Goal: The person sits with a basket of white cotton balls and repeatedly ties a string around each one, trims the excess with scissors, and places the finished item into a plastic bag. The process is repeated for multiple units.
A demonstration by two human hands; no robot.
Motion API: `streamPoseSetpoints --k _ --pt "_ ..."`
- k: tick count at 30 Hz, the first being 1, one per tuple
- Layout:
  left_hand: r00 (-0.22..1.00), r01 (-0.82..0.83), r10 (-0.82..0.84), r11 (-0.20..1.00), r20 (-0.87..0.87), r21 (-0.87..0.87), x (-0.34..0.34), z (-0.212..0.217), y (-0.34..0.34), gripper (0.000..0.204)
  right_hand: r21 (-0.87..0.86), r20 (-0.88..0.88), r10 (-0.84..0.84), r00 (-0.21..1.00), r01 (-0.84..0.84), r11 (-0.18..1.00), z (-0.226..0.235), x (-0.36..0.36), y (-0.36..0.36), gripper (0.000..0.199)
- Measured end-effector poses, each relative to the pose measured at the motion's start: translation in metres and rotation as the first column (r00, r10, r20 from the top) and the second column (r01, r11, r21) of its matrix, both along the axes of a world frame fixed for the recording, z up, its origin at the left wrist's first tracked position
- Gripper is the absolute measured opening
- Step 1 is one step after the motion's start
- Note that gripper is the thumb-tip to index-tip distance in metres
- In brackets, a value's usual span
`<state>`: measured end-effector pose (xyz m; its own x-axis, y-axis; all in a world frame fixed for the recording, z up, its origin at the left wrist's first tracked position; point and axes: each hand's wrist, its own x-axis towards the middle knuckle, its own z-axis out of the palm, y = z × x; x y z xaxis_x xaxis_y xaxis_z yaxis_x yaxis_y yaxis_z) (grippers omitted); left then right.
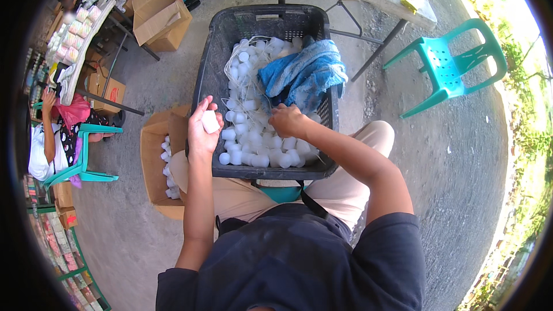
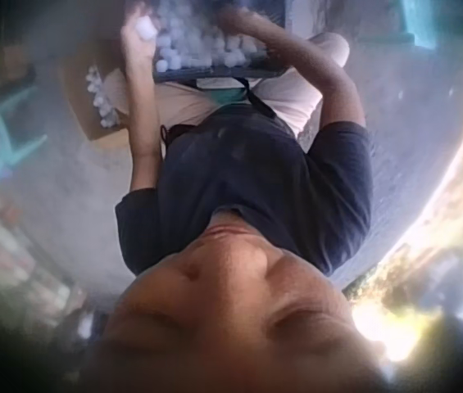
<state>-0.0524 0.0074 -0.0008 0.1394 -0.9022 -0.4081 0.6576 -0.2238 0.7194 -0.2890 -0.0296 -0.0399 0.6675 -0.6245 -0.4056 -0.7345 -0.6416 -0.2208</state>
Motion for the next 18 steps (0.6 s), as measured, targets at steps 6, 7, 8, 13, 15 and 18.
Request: streamPoseSetpoints --k 6,7,8,13,15,18 --pt "0.934 0.228 -0.204 0.972 0.294 -0.050 -0.008 -0.001 0.005 0.021 -0.041 0.262 -0.182 0.948 0.199 0.979 0.022 -0.028 -0.022 0.049" --pt "0.922 0.253 -0.223 0.966 0.318 -0.058 -0.011 -0.001 0.006 0.019 -0.015 0.100 -0.162 0.982 0.164 0.986 0.037 -0.029 -0.012 0.048" --pt "0.899 0.304 -0.265 0.951 0.349 -0.059 -0.013 0.000 0.008 0.018 0.018 -0.063 -0.133 0.989 0.134 0.991 0.048 -0.029 0.001 0.048" --pt "0.771 0.543 -0.461 0.836 0.440 -0.075 -0.045 0.013 0.022 0.017 0.120 -0.069 -0.022 0.997 0.031 0.992 0.046 -0.050 0.054 0.037" --pt "0.743 0.609 -0.543 0.791 0.391 -0.058 -0.056 0.014 0.025 0.020 0.215 0.030 -0.038 0.999 0.031 0.976 0.042 -0.059 0.055 0.032" --pt "0.835 0.498 -0.511 0.859 -0.203 -0.117 -0.061 0.024 0.026 0.026 0.803 0.439 -0.686 0.580 0.090 0.590 0.065 -0.069 0.039 0.018"
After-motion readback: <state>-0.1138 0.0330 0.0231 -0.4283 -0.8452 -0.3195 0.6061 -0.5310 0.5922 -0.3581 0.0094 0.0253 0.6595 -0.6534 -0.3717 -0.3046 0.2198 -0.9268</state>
